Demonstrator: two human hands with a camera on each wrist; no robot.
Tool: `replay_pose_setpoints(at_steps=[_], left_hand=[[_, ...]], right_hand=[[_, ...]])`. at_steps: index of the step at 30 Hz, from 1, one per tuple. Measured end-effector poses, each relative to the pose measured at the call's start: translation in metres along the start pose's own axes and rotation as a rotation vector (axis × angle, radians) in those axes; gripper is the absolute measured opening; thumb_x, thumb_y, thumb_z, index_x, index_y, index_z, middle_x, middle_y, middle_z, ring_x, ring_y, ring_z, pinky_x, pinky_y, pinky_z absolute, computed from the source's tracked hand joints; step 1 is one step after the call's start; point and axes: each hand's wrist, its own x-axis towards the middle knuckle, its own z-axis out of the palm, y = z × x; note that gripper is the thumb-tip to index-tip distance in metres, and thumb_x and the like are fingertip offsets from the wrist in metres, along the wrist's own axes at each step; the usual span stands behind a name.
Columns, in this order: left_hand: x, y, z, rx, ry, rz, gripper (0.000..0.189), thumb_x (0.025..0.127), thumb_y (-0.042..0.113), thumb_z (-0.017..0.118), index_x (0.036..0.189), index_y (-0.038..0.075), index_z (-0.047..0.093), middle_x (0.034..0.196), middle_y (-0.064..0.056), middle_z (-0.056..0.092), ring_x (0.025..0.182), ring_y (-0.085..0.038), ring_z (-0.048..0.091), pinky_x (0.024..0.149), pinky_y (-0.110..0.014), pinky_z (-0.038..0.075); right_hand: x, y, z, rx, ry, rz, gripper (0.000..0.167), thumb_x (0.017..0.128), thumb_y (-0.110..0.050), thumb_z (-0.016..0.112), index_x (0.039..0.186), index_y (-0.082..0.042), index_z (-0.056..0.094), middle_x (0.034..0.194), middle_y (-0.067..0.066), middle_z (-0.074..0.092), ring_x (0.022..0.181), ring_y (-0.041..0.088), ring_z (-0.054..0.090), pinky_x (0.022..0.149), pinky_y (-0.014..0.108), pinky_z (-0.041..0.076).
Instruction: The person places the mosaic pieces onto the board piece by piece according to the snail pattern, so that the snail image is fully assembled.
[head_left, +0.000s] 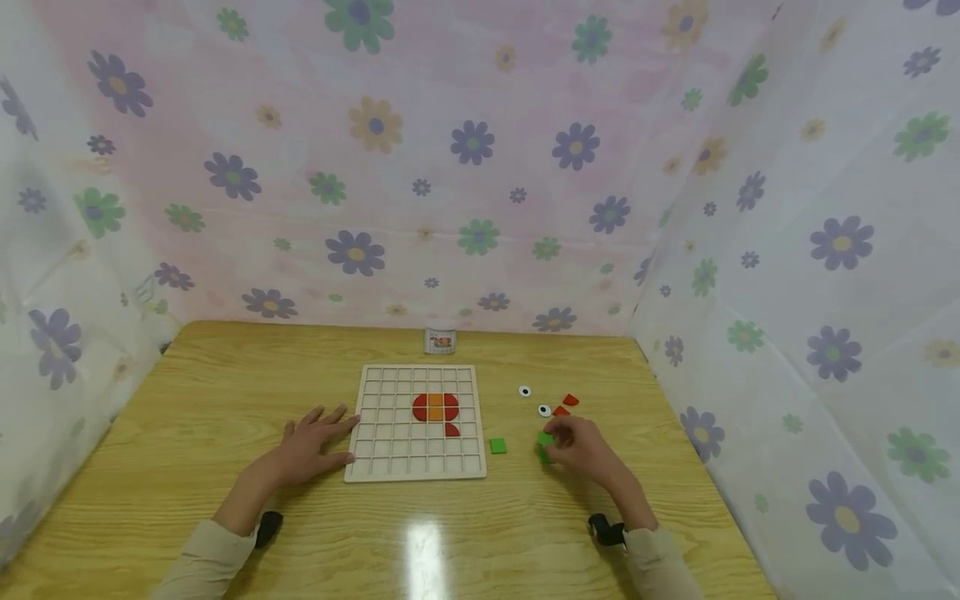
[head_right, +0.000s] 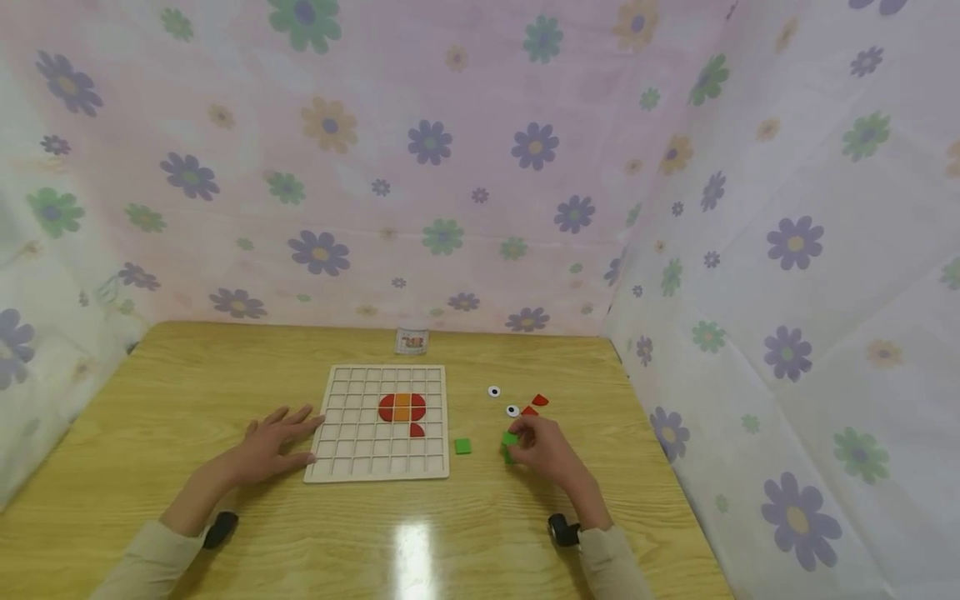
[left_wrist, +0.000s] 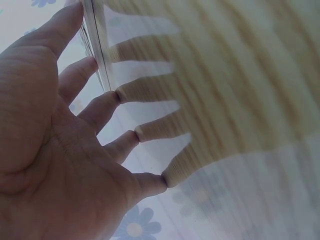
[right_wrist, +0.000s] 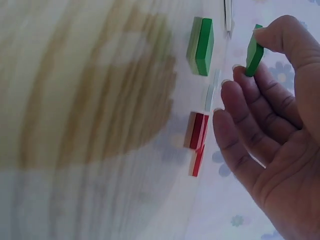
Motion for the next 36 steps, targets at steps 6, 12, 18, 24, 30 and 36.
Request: replay_pose_setpoints(at_steps=[6,12,18,24,30,36], left_hand=[[0.001,0.000,0.001,0.010,0.004,-0.001,0.067,0.097,0.040,0.069,0.152,0.007,0.048,0.160,-0.028,0.032,0.144,-0.064,0.018,0.099,-0.089,0.008],[0.001,0.003,-0.001,0.023,0.007,-0.002,0.067,0.096,0.040,0.070,0.152,0.008,0.049,0.160,-0.028,0.033,0.144,-0.064,0.019,0.098,-0.089,0.008],[0.001,0.005,-0.001,0.015,-0.004,-0.010,0.068,0.096,0.040,0.070,0.151,0.007,0.050,0.160,-0.029,0.033,0.144,-0.063,0.019,0.099,-0.089,0.009],[0.000,0.007,-0.002,0.026,-0.002,-0.006,0.067,0.095,0.040,0.071,0.150,0.006,0.051,0.159,-0.030,0.034,0.143,-0.064,0.021,0.098,-0.089,0.010],[0.000,0.007,-0.003,0.017,-0.004,-0.005,0.067,0.095,0.039,0.071,0.150,0.006,0.051,0.159,-0.030,0.034,0.143,-0.064,0.020,0.098,-0.089,0.009],[0.002,0.003,-0.001,0.035,-0.005,-0.007,0.068,0.095,0.041,0.071,0.151,0.006,0.050,0.159,-0.029,0.034,0.143,-0.064,0.021,0.098,-0.090,0.010]], right_hand=[[0.007,-0.007,0.006,0.032,0.009,-0.068,0.018,0.088,-0.004,0.075,0.105,-0.003,0.071,0.099,0.008,0.072,0.081,0.007,0.063,0.074,0.027,0.057],[0.015,-0.013,0.014,0.077,-0.017,-0.085,0.018,0.087,-0.007,0.079,0.103,-0.005,0.071,0.098,0.006,0.071,0.081,0.008,0.062,0.074,0.028,0.057],[0.019,-0.020,0.022,0.070,-0.059,-0.101,0.018,0.087,-0.010,0.080,0.102,-0.007,0.071,0.097,0.003,0.069,0.081,0.008,0.061,0.072,0.027,0.056],[0.027,-0.030,0.031,0.045,-0.080,-0.105,0.018,0.088,-0.010,0.080,0.103,-0.009,0.070,0.099,0.001,0.068,0.084,0.010,0.060,0.075,0.027,0.056],[0.035,-0.038,0.039,0.079,-0.103,-0.142,0.017,0.088,-0.009,0.080,0.103,-0.010,0.072,0.100,0.003,0.070,0.082,0.011,0.061,0.074,0.027,0.056],[0.043,-0.047,0.049,0.105,-0.147,-0.163,0.017,0.088,-0.009,0.080,0.103,-0.010,0.073,0.100,0.003,0.071,0.084,0.012,0.060,0.075,0.027,0.055]])
